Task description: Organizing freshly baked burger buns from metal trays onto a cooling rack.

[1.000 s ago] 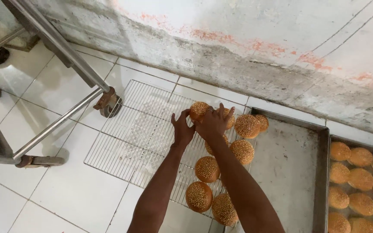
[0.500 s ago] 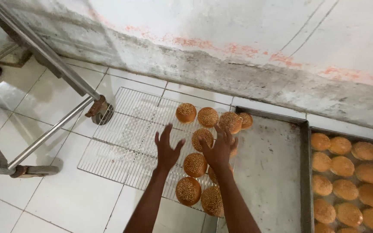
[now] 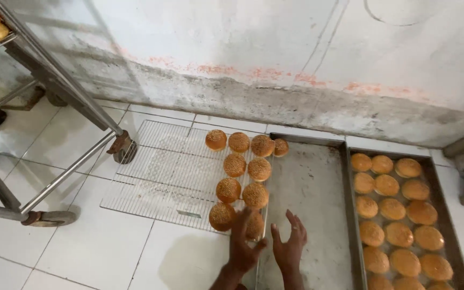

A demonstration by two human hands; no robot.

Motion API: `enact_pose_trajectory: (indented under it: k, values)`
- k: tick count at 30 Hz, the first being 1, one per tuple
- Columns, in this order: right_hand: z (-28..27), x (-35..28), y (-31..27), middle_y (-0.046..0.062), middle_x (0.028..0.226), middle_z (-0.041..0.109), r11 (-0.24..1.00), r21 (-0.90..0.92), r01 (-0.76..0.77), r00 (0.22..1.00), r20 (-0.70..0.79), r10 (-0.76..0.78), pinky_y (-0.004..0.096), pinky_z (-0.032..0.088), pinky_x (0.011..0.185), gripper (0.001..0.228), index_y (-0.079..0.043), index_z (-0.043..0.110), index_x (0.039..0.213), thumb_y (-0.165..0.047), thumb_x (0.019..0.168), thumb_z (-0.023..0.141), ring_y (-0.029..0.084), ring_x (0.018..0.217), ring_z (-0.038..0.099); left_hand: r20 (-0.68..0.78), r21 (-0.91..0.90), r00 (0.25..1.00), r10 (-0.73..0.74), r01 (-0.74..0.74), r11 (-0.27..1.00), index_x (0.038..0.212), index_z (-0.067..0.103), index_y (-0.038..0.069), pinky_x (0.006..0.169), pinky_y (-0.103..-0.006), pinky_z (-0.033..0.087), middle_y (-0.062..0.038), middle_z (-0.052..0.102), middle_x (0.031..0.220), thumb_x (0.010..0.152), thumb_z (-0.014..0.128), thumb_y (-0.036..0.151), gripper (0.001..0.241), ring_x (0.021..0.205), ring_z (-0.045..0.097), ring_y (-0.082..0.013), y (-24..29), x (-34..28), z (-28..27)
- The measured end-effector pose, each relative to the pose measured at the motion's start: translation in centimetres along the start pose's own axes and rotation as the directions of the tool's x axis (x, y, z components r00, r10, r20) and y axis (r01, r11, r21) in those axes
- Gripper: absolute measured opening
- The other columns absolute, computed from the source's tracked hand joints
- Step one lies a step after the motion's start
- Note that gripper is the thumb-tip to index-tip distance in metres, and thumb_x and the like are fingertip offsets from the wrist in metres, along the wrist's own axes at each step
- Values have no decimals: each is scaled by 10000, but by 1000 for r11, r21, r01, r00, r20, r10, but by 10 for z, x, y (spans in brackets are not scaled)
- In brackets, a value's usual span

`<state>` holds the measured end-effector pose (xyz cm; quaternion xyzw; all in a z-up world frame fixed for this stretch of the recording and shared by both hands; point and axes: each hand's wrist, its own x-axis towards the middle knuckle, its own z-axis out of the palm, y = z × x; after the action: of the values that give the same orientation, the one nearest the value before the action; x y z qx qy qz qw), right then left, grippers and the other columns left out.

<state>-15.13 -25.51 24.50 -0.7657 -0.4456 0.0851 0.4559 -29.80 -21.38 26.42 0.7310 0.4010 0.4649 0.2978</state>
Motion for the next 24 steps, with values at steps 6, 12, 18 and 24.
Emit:
enact_pose_trajectory:
  k: [6,12,18,24]
  values:
    - [-50,-39,19,103,1435,596,957,-42,-288,955,58,290,525,312,1160,589,-120,581,1407,-330,883,750,326,1423,423,113,-143,993,24,-7,990,1522,455,7,1201,-500,336,-210,529,1530,890,810,406,828,1427,485,-391,53,-53,36]
    - [-86,-67,57,106,1397,613,961,-34,-275,959,66,277,516,348,1131,651,-123,510,1468,-373,909,731,315,1390,452,236,-94,943,-233,261,961,1498,475,87,1164,-472,365,-158,529,1514,898,785,328,717,1413,477,-337,19,-103,87]
    - [-102,-76,80,111,1389,625,931,-56,-362,926,98,366,520,323,1142,692,-130,480,1494,-335,895,760,323,1380,445,216,-50,918,-332,350,935,1532,435,95,1159,-466,398,-153,545,1516,963,710,271,657,1402,524,-319,-13,-113,124]
    - [-94,-61,111,145,1401,615,950,45,-310,948,85,305,482,442,1087,742,-137,479,1492,-289,840,798,321,1364,504,188,8,901,-392,397,918,1543,359,102,1110,-478,408,-173,533,1502,886,775,318,808,1363,531,-330,-54,-111,161]
